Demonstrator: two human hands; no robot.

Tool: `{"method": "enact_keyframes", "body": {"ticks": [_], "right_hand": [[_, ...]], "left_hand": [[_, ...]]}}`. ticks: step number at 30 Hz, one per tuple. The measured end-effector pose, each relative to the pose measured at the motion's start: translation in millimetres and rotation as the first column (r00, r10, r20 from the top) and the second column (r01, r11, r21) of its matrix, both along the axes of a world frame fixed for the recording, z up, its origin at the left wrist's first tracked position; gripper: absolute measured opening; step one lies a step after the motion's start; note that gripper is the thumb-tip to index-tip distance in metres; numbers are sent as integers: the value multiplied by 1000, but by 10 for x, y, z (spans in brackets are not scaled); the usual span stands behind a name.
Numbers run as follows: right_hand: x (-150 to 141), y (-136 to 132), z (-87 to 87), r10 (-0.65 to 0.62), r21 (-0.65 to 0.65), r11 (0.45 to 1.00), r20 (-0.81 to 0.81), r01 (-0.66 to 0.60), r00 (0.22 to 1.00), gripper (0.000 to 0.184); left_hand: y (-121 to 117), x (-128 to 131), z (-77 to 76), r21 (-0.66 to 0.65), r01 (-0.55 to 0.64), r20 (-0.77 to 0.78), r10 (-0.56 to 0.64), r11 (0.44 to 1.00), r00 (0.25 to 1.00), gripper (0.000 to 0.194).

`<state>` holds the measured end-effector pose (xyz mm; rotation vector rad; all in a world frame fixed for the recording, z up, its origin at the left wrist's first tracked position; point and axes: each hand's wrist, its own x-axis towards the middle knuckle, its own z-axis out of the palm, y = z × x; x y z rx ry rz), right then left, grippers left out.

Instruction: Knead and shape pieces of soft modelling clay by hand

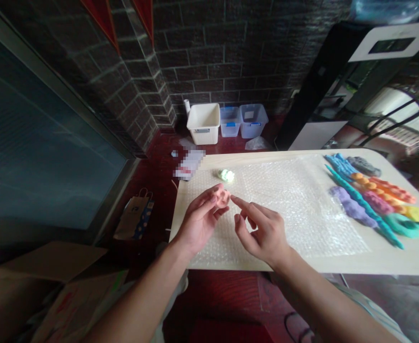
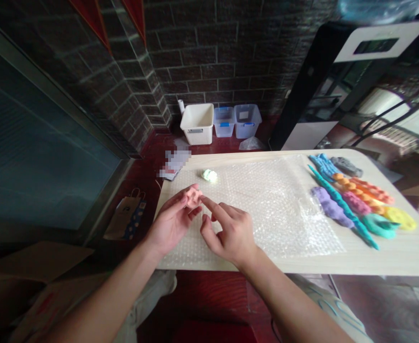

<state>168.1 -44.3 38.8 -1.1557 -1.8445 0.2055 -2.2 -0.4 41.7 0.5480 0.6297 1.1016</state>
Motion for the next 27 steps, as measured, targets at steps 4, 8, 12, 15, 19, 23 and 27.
{"method": "enact_keyframes", "body": {"ticks": [4,8,12,15,19,23,27], "right_hand": [[-12,-2,22,18,-20,1000,15,-18,1000,37],[-26,7,34,31,-39,999,26,-30,999,39],[-37,13,29,42,-43,998,53,-40,998,39],[-44,12,20,40,-41,998,63,-38,997,38],[-54,5,14,39,-59,998,73,-35,997,37],[-61,3,9,27,-67,998,99,-21,995,36],[-65,11,-21,10,-60,998,168,0,986,38]], "left_hand": [[-1,7,3,23,-7,-9,7,1000,1000,26],[-1,0,17,58,-5,-30,7,998,1000,20],[3,-11,37,85,-2,-28,5,996,1000,19],[4,-16,43,96,17,-24,-15,995,1000,22],[4,-22,36,81,26,-11,-25,996,1000,26],[6,-36,18,85,46,-8,-45,995,999,22],[8,-33,-28,37,19,-1,-19,999,1000,30]]}}
